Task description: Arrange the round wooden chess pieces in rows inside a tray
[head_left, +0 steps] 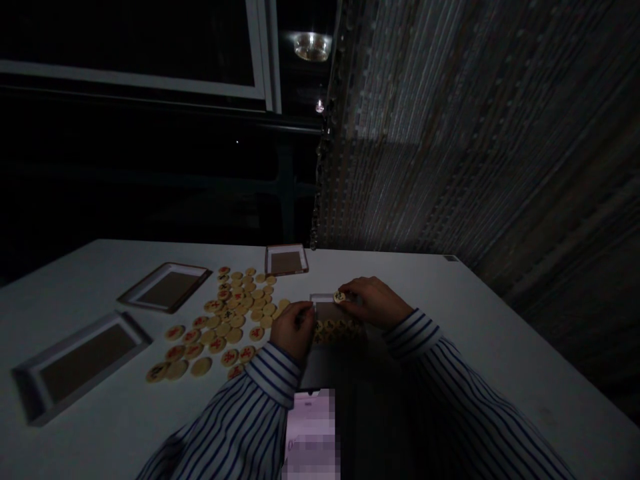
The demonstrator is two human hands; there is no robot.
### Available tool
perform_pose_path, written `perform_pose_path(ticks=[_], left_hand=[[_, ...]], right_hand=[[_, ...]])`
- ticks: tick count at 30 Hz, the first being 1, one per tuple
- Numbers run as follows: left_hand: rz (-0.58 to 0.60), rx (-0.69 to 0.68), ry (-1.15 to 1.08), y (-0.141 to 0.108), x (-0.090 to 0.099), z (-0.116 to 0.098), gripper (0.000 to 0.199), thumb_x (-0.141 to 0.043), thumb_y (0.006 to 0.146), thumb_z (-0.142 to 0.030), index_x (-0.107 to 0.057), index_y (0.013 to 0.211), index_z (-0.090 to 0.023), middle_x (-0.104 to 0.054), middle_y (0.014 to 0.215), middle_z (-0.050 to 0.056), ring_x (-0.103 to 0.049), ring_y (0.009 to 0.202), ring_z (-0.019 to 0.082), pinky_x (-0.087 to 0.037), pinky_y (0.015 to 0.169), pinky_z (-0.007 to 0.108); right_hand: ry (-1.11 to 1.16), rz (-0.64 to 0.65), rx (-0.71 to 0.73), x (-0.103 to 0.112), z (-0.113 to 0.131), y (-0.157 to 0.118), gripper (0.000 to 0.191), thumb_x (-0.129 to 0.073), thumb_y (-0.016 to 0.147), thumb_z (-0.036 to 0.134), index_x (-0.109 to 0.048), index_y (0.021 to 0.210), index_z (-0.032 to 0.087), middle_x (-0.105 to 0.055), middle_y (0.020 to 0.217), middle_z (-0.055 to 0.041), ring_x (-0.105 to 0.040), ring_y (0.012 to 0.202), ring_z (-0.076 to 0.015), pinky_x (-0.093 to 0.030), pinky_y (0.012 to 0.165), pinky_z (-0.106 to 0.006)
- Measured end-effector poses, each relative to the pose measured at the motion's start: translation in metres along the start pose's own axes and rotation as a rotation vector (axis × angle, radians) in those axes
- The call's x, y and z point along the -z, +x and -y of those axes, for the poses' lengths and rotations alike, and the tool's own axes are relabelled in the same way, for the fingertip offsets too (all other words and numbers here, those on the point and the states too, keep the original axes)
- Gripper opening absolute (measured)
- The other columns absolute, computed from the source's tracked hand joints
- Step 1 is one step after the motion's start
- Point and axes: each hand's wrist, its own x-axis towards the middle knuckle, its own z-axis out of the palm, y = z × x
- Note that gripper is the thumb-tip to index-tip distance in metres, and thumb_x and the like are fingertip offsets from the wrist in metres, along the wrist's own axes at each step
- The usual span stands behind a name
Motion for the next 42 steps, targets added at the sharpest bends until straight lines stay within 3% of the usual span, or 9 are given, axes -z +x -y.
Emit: perform_pose_path(ticks=[20, 29, 42], left_hand=[[0.024, -0.048, 0.131, 0.0, 0.001, -0.001, 0.023, -0.048, 0.072, -0.03, -0.063, 0.083, -0.017, -0.064, 0.082, 0.006, -0.058, 0.074, 0.018, -0.045, 0.07, 0.03], [0.036, -0.107, 0.172, 0.001, -0.002, 0.007, 0.023, -0.046, 0.074, -0.029, -0.061, 0.085, -0.016, -0.064, 0.082, 0.005, -0.059, 0.073, 0.016, -0.047, 0.068, 0.03], [0.043, -0.114, 0.199, 0.002, -0.002, 0.006, 0.023, -0.046, 0.074, -0.029, -0.061, 0.085, -0.015, -0.064, 0.084, 0.006, -0.059, 0.076, 0.016, -0.047, 0.07, 0.03]], right_hand=[[-0.083, 0.169, -0.019, -0.028, -0.016, -0.002, 0.025, -0.053, 0.074, 0.035, -0.062, 0.093, 0.021, -0.058, 0.092, -0.0066, -0.051, 0.087, -0.0187, -0.035, 0.073, -0.03], [-0.114, 0.271, -0.062, -0.026, -0.014, 0.0, 0.028, -0.049, 0.075, 0.039, -0.061, 0.095, 0.023, -0.056, 0.096, -0.0064, -0.05, 0.09, -0.0189, -0.034, 0.072, -0.03], [-0.075, 0.262, -0.069, -0.023, -0.014, -0.001, 0.026, -0.048, 0.076, 0.035, -0.061, 0.096, 0.024, -0.056, 0.097, -0.0055, -0.048, 0.092, -0.0185, -0.032, 0.075, -0.03]])
